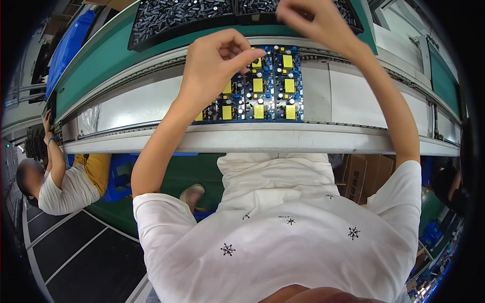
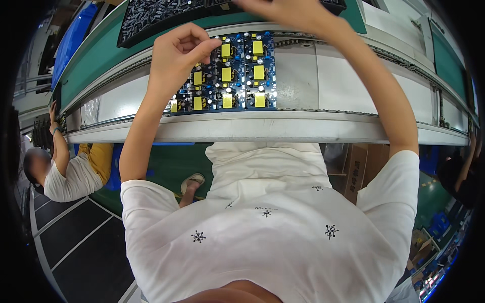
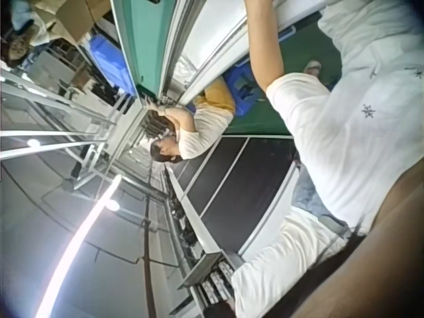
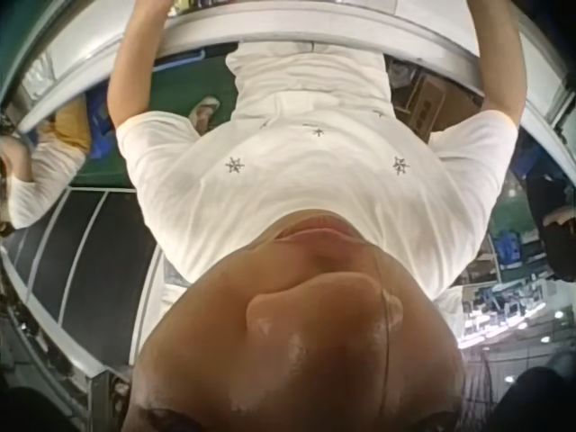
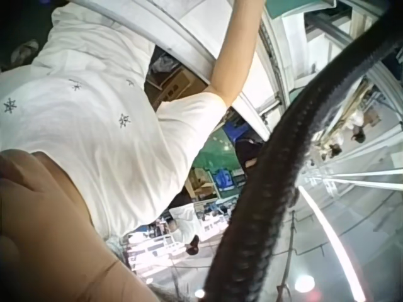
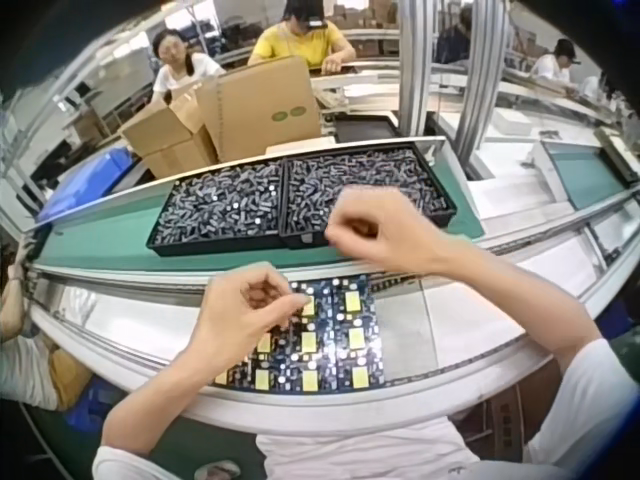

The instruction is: Manual assembly of electronic components onto a circuit board tray on a production line.

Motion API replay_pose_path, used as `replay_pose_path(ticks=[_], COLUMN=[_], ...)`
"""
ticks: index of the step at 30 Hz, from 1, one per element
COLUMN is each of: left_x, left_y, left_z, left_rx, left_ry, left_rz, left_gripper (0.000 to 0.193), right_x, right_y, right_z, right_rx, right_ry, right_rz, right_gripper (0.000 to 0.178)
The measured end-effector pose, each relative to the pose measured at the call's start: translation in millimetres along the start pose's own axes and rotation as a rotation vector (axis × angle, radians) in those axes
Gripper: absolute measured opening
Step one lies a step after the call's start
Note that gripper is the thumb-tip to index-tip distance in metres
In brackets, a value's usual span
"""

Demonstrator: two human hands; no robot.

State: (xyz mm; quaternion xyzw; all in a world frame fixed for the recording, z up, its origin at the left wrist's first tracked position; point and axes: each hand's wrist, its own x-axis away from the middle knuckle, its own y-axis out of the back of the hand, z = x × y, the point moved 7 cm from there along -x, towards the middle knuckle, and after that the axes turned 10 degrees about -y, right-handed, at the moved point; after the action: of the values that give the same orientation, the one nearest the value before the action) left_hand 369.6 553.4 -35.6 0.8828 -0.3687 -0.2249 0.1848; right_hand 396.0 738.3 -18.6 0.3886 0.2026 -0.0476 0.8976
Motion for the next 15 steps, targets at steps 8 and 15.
replay_pose_path(ticks=[8, 15], left_x=[-6.0, -5.4], left_y=[-3.5, -6.8], left_z=[-14.8, -18.7], left_rx=[0.085, 0.291], left_ry=[-0.113, -0.163], left_rz=[-0.103, -0.168], left_gripper=[0.019, 0.015], right_x=[37.0, 42.0], right_y=[-31.8, -32.5], right_z=[47.5, 27.4], right_rx=[-0.132, -0.210], right_ry=[-0.065, -0.177], right_rz=[0.273, 0.198], right_gripper=[0.020, 0.020])
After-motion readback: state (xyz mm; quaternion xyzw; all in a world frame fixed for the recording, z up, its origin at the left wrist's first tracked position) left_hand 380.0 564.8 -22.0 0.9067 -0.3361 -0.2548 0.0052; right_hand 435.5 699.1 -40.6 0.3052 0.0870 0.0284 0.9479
